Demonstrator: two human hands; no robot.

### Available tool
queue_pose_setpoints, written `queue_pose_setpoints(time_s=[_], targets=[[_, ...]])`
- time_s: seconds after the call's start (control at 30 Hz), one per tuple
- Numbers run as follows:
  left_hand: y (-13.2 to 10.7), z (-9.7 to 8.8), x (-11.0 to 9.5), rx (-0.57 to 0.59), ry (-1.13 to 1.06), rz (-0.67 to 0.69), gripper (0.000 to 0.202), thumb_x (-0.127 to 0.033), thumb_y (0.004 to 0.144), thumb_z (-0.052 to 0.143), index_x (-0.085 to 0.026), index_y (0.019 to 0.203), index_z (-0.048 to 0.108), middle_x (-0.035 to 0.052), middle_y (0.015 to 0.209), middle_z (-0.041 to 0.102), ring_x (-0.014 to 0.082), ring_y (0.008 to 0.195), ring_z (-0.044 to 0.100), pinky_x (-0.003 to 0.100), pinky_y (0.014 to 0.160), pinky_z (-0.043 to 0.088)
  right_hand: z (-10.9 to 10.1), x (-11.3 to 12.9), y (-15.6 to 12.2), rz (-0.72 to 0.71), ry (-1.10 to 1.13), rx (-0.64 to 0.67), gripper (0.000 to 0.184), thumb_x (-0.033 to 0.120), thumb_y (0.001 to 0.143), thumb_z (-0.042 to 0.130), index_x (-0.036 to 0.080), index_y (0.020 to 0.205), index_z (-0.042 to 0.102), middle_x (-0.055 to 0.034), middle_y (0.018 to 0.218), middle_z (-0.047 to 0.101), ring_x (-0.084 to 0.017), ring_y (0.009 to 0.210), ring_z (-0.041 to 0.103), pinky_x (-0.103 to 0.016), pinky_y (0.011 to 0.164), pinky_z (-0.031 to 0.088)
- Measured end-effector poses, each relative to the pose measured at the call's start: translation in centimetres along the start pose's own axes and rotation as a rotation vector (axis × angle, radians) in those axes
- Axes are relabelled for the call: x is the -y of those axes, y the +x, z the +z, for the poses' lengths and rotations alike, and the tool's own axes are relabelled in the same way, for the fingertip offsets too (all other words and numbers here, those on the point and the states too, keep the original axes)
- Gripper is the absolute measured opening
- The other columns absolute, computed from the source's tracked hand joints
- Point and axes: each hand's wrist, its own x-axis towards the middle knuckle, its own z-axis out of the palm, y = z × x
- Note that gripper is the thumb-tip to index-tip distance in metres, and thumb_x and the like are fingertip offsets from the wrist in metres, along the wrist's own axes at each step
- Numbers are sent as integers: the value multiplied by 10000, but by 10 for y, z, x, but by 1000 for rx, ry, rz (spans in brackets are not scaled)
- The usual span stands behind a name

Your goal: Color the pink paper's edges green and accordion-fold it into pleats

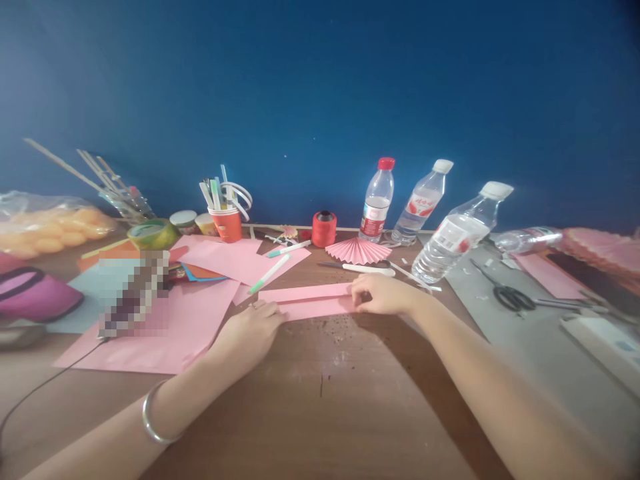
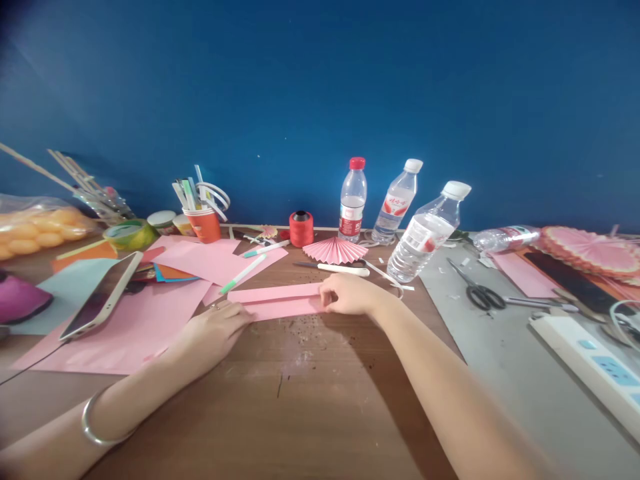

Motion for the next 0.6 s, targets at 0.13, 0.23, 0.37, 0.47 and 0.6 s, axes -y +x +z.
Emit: queue_pose_setpoints(time_s=[0.13, 0.23, 0.37, 0.47, 0.6], targets=[[23, -10, -20, 10, 53, 51, 155, -162, 876, 496, -160, 882, 651, 69, 871, 627, 212, 833, 602, 309, 661, 481, 7, 10, 3, 76, 6, -30, 83, 256, 739, 627, 212, 777, 687, -10, 849, 699, -175, 744, 605, -280, 679, 401], [37, -10, -37, 23, 71, 134, 201, -101, 847, 520, -208, 969, 639, 42, 896, 633, 196, 869, 601, 255, 600, 460, 9, 10, 5, 108, 14, -27, 67, 253, 717, 634, 209, 729, 683, 6, 784, 699, -162, 699, 602, -264, 639, 391], [41, -4, -46, 24, 116, 160, 294, -54, 815, 535, -208, 1051, 620, 47, 904, 647, 213, 872, 603, 252, 565, 449, 11, 7, 7, 137, 29, -27, 72, 261, 693, 648, 195, 682, 674, 8, 737, 689, -151, 673, 591, -252, 618, 381], [38, -3, -45, 21, 142, 136, 350, -35, 815, 511, -211, 1107, 593, 56, 960, 651, 211, 866, 607, 246, 534, 435, 11, 6, 8, 144, 41, -17, 80, 262, 682, 653, 188, 655, 665, 12, 688, 673, -146, 647, 573, -249, 597, 369], [37, -4, -44, 33, 158, 136, 368, -23, 806, 508, -209, 1114, 588, 52, 962, 654, 216, 868, 609, 250, 518, 431, 8, 8, 8, 151, 54, 7, 69, 246, 675, 654, 187, 638, 653, 19, 682, 673, -133, 618, 555, -243, 579, 358]])
